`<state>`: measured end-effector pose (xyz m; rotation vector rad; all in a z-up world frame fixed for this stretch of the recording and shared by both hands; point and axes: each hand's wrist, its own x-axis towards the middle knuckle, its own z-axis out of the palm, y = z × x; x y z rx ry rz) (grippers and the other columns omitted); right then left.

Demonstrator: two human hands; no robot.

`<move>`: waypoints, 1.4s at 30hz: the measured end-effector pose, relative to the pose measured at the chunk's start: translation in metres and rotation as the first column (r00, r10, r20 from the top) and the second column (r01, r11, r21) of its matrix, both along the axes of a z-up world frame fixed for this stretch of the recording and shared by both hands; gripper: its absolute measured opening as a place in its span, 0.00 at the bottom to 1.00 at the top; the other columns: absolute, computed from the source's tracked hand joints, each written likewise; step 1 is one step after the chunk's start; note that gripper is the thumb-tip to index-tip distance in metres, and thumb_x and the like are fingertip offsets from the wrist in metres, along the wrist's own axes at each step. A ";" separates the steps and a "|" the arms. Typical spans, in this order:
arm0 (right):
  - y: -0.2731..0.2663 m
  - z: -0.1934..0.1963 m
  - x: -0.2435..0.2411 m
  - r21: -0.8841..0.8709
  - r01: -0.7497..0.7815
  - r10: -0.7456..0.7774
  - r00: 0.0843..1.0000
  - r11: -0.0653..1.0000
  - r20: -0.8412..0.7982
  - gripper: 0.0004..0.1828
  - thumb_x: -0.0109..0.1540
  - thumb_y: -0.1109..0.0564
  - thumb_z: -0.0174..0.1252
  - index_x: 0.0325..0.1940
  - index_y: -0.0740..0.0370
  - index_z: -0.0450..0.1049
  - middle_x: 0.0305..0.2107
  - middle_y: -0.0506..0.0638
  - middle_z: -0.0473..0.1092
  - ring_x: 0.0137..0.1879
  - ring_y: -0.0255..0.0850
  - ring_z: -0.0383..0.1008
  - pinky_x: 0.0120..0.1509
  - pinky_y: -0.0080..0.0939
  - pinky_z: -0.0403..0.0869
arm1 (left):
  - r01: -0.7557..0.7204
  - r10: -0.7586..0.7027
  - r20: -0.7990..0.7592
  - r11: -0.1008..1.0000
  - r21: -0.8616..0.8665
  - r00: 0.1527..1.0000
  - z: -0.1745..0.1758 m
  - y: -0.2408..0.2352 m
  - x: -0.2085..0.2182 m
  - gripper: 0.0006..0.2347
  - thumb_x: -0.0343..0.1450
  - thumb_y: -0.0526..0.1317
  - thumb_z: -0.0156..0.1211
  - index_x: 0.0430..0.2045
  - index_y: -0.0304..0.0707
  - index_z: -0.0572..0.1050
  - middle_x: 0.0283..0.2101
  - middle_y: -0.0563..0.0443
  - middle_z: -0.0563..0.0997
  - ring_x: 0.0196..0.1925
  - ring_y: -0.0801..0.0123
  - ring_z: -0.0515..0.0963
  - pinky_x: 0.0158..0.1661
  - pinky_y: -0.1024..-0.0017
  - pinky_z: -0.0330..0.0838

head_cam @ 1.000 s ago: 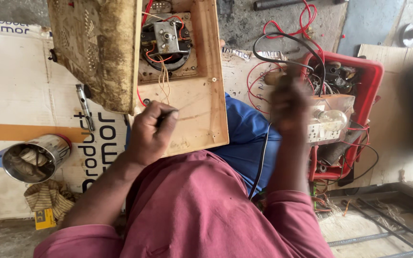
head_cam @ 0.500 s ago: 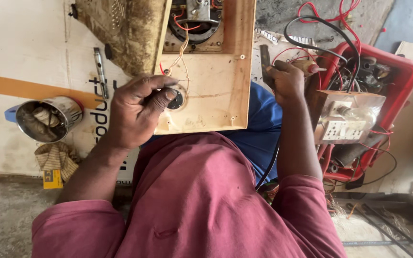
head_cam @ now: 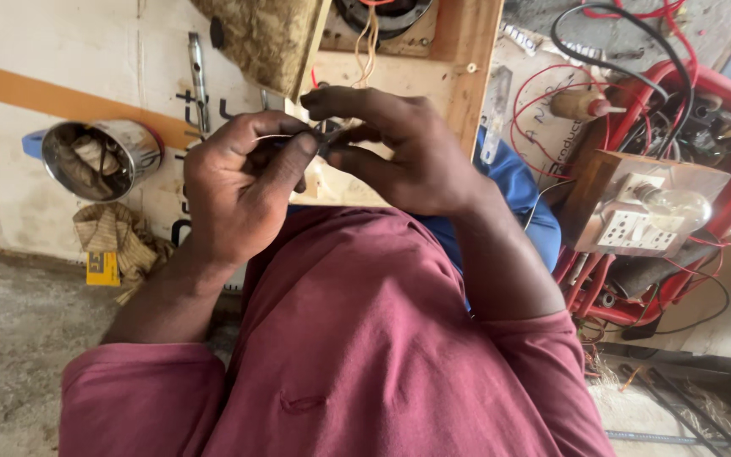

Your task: The person sits on the floor and repairs a small electronic device by stripping wires, twisting connections, and securing components inside a plastic housing. They use a screwdriver and pliers to manipulate wires and fasten parts, then close the device casing.

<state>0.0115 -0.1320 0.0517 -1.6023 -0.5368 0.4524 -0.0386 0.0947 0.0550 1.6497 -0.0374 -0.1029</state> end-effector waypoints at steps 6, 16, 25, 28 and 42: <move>0.007 0.017 0.016 -0.209 0.023 0.025 0.975 0.978 0.220 0.11 0.67 0.61 0.69 0.53 0.62 0.81 0.41 0.53 0.80 0.45 0.40 0.83 0.48 0.38 0.80 | -0.030 0.030 -0.046 1.000 0.008 0.998 -0.008 0.005 0.000 0.03 0.78 0.33 0.64 0.41 0.33 0.81 0.27 0.57 0.79 0.24 0.85 0.69 0.24 0.81 0.61; 0.002 -0.015 0.001 -0.425 0.068 0.034 0.973 0.903 0.227 0.07 0.63 0.61 0.69 0.45 0.61 0.84 0.33 0.52 0.78 0.35 0.40 0.80 0.38 0.38 0.76 | 0.055 -0.109 0.105 0.904 0.424 0.988 -0.039 0.018 -0.004 0.04 0.72 0.32 0.72 0.37 0.32 0.84 0.37 0.45 0.79 0.38 0.67 0.79 0.36 0.71 0.74; -0.015 -0.034 -0.002 -0.506 0.116 0.043 0.955 0.855 0.292 0.09 0.61 0.62 0.68 0.45 0.58 0.85 0.34 0.51 0.77 0.39 0.41 0.79 0.43 0.40 0.77 | 0.038 -0.085 0.076 0.878 0.478 0.993 -0.057 0.023 -0.016 0.09 0.70 0.31 0.72 0.44 0.32 0.83 0.54 0.39 0.72 0.50 0.61 0.79 0.49 0.68 0.78; -0.015 -0.038 -0.001 -0.517 0.101 0.055 0.959 0.850 0.278 0.09 0.60 0.62 0.68 0.45 0.58 0.85 0.35 0.51 0.77 0.40 0.42 0.79 0.43 0.41 0.77 | 0.043 -0.082 0.063 0.880 0.473 0.995 -0.060 0.021 -0.015 0.09 0.70 0.30 0.72 0.43 0.33 0.84 0.55 0.39 0.72 0.48 0.61 0.78 0.46 0.70 0.79; -0.009 -0.038 0.002 -0.536 0.083 0.099 0.948 0.840 0.302 0.09 0.60 0.62 0.68 0.44 0.58 0.84 0.34 0.51 0.76 0.41 0.43 0.78 0.44 0.42 0.77 | 0.081 -0.134 0.066 0.852 0.517 0.989 -0.064 0.016 -0.014 0.10 0.69 0.30 0.72 0.43 0.32 0.84 0.55 0.33 0.71 0.49 0.58 0.80 0.46 0.70 0.81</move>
